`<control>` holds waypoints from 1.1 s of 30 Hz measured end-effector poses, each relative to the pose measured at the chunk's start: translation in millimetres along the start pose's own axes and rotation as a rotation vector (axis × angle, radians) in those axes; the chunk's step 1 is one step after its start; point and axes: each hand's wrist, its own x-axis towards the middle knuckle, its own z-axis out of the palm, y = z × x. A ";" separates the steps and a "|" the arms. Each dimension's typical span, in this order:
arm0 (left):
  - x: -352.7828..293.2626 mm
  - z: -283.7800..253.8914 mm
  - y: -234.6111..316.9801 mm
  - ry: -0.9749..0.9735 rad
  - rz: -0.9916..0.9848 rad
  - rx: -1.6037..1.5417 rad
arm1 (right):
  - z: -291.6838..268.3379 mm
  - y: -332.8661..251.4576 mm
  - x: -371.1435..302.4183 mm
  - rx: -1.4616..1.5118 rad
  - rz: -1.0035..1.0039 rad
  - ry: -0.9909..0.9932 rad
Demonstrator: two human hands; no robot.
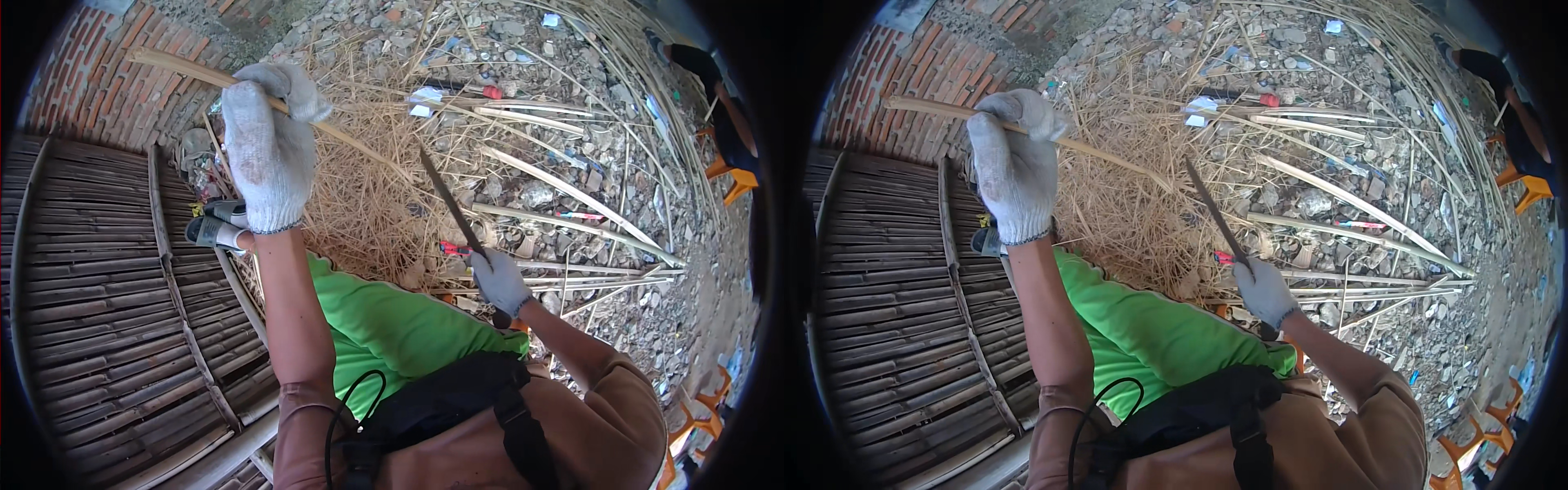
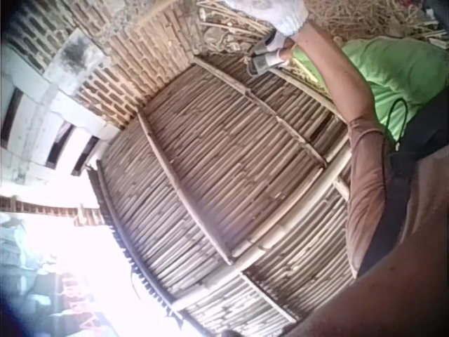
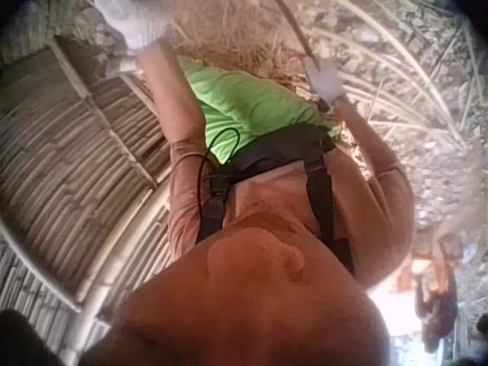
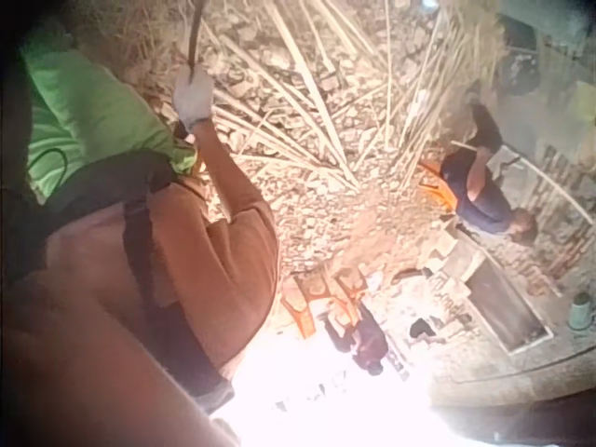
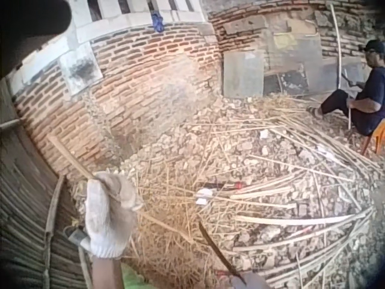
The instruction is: The person uses a small red knife to shave or thin a long bamboo strip while holding it against their leg, rotating the strip and repeating the shaving motion along its length.
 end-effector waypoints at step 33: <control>-32.7 7.7 5.6 0.219 0.019 -0.108 | 11.0 26.0 57.2 -0.358 0.028 -0.076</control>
